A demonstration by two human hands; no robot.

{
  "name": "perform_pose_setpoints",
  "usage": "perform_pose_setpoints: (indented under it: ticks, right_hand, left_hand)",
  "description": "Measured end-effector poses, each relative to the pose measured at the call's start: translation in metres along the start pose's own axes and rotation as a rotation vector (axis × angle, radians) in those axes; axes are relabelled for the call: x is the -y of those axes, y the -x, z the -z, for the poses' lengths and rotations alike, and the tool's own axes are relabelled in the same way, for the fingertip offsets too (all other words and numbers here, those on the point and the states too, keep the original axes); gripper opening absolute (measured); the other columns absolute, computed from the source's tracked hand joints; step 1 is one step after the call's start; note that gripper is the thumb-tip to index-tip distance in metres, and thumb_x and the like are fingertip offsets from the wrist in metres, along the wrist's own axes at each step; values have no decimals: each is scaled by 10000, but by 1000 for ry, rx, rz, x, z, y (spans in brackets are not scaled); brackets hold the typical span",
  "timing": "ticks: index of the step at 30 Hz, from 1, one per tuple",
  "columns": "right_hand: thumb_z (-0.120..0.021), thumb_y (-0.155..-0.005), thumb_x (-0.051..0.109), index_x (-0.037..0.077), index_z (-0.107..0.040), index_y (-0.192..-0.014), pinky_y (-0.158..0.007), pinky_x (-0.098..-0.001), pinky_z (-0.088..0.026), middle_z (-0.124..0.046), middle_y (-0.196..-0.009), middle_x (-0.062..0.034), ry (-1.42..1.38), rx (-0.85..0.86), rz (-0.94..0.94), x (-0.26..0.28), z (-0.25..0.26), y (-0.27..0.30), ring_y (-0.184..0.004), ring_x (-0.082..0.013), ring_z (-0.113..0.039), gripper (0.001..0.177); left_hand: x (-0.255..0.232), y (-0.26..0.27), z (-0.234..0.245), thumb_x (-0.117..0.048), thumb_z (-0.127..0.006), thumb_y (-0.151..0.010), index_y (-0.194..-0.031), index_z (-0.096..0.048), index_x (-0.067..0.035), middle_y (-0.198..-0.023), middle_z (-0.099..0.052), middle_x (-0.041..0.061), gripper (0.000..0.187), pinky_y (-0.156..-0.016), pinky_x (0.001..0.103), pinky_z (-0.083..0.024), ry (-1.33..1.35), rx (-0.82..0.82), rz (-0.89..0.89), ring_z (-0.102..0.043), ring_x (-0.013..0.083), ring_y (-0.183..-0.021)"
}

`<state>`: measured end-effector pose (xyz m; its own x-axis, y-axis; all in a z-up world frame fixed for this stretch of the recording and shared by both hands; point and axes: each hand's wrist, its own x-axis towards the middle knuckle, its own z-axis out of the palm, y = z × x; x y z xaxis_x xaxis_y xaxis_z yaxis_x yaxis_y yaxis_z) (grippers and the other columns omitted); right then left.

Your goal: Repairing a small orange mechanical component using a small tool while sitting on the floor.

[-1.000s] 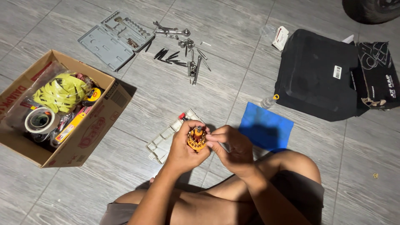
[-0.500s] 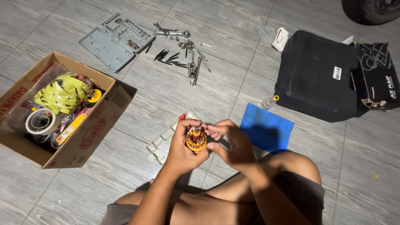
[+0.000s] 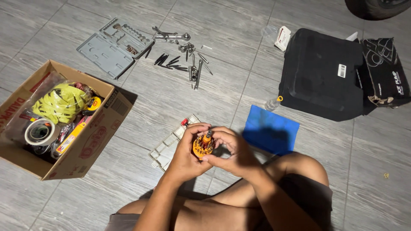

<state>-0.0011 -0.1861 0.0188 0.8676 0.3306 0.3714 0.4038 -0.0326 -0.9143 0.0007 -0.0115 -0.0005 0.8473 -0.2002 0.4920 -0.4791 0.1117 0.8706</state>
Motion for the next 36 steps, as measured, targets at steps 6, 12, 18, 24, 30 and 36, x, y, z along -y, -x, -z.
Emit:
perform_pose_setpoints:
  ticks: [6,12,18,24,30,36]
  right_hand:
    - [-949,-674,118,1,-667,-1317,-773,-329,-545,-692,-965,-108,117,-142,-7,16,-7,1,-823,-167,-599,712]
    - [-972,-659,75,-32,-653,-1268,-785,-307,-526,-648,-918,-101,85,-250,39,18,-18,2,-815,-166,-583,695]
    - [-950,-685,48,-54,-630,-1256,-767,-314,-525,-694,-1000,-140,107,-278,79,9,-20,5,-782,-162,-568,663]
    - [-955,-683,63,-37,-649,-1234,-732,-312,-519,-604,-872,-103,170,-306,90,7,-24,5,-756,-167,-548,639]
    - [-978,-672,143,-24,-633,-1286,-768,-321,-511,-591,-908,-111,170,-253,70,-10,-22,9,-801,-187,-547,724]
    - [-764,-880,224,-48,-567,-1313,-915,-380,-520,-597,-1146,-188,147,-312,2,-82,9,8,-983,-260,-587,547]
  left_hand:
    - [-2,3,-6,39,-826,-682,-1346,-476,51,-1218,-602,243,751,-986,466,-541,-17,-39,73,-643,382,-1165]
    - [23,13,-14,-9,-883,-700,-1311,-548,40,-1060,-707,205,698,-874,422,-603,-24,-142,124,-718,313,-984]
    - [5,5,-20,-39,-936,-651,-1195,-617,47,-952,-727,205,637,-783,432,-613,-101,-263,173,-724,304,-871]
    - [10,7,-23,-111,-932,-696,-1034,-716,-14,-837,-727,149,413,-675,374,-600,-206,-296,152,-736,301,-751]
    - [17,12,-25,-52,-905,-671,-1019,-730,-12,-791,-713,163,392,-654,375,-584,-140,-316,184,-710,275,-716]
    - [28,12,-13,8,-871,-649,-1040,-709,2,-761,-702,145,423,-658,352,-568,-106,-390,255,-657,190,-734]
